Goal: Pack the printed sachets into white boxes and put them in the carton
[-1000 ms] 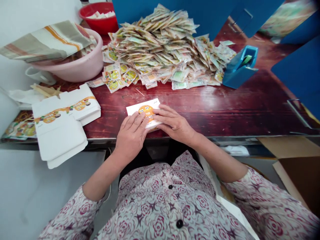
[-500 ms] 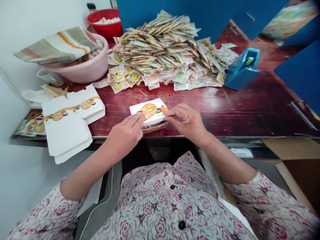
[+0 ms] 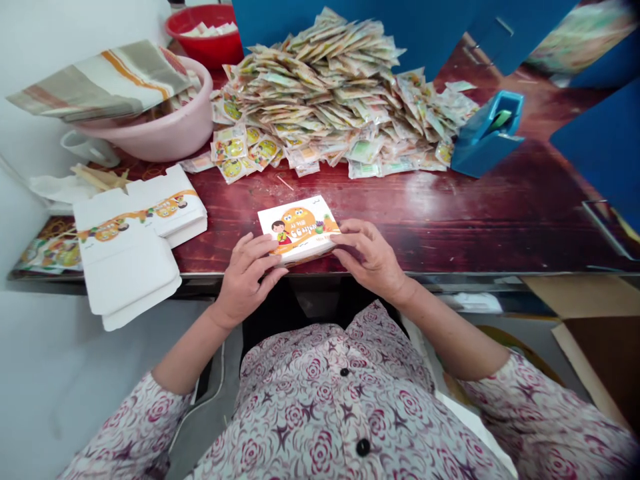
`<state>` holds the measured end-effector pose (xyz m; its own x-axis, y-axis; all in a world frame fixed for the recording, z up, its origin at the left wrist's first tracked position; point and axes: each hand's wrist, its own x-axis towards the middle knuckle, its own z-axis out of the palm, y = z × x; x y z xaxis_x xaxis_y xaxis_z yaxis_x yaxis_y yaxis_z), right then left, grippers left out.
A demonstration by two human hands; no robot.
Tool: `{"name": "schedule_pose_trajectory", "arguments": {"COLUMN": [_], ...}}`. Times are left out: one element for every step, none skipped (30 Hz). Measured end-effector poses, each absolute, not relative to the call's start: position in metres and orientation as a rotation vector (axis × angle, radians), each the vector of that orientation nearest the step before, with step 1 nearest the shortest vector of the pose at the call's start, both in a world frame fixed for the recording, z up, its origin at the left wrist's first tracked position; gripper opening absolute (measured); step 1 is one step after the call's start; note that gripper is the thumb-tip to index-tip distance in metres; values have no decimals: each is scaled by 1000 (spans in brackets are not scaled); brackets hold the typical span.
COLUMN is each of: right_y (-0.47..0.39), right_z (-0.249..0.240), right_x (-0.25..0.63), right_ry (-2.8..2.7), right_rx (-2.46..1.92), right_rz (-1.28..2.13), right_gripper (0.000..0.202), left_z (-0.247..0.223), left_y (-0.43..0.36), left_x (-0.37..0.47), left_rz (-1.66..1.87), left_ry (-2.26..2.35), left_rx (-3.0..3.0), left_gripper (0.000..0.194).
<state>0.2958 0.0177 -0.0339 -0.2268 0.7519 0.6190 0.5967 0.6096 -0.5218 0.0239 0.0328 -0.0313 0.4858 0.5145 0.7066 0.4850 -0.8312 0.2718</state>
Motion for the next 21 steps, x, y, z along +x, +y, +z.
{"name": "schedule_pose_trajectory", "arguments": {"right_y": [20, 23, 26, 29, 32, 33, 34, 33, 32, 30, 30, 30, 32, 36, 43, 51, 60, 71, 82, 92, 102], "right_z": [-36, -38, -39, -41, -43, -44, -45, -45, -45, -44, -43, -41, -38, -35, -31, -27, -21, -15, -9, -3, 3], "right_x": [296, 296, 297, 297, 297, 297, 296, 295, 294, 293, 293, 293, 296, 302, 311, 324, 341, 362, 385, 411, 437], "right_ry": [-1920, -1909, -1898, -1891, -1888, -1891, -1897, -1899, -1893, -1875, -1848, -1812, -1764, -1688, -1591, -1484, -1381, -1270, -1195, -1128, -1003], "right_rx": [-1074, -1079, -1083, -1089, -1101, -1115, -1128, -1140, -1148, -1144, -1124, -1096, -1077, -1087, -1126, -1185, -1249, -1317, -1367, -1408, -1500], "right_rz": [199, 181, 165, 153, 146, 142, 139, 142, 159, 203, 276, 369, 466, 542, 583, 583, 549, 485, 419, 344, 239], "right_gripper": [20, 18, 16, 14, 13, 12, 11, 11, 11, 11, 11, 11, 12, 11, 10, 11, 14, 19, 24, 29, 32], "left_z": [-33, -34, -35, -35, -34, -34, -33, -32, -31, -30, -28, -28, -27, -27, -27, -28, -29, -30, -31, -33, -34], "left_y": [36, 39, 42, 45, 47, 48, 48, 47, 46, 45, 45, 45, 47, 49, 51, 54, 56, 58, 59, 59, 59], "left_x": [29, 36, 44, 51, 58, 64, 68, 71, 72, 73, 75, 77, 81, 86, 94, 103, 112, 121, 128, 134, 138], "left_rz": [1328, 1360, 1383, 1397, 1407, 1424, 1443, 1461, 1471, 1476, 1475, 1463, 1454, 1444, 1446, 1461, 1481, 1506, 1526, 1538, 1543], "left_ry": [904, 901, 895, 891, 893, 899, 906, 909, 911, 912, 909, 919, 934, 958, 985, 1009, 1032, 1047, 1053, 1051, 1042], "left_rx": [2694, 2707, 2717, 2724, 2726, 2724, 2722, 2724, 2729, 2733, 2737, 2741, 2743, 2743, 2737, 2729, 2723, 2723, 2731, 2748, 2771], "left_gripper": [27, 27, 26, 25, 22, 20, 18, 17, 17, 17, 16, 15, 14, 13, 11, 9, 8, 8, 9, 10, 13]}}
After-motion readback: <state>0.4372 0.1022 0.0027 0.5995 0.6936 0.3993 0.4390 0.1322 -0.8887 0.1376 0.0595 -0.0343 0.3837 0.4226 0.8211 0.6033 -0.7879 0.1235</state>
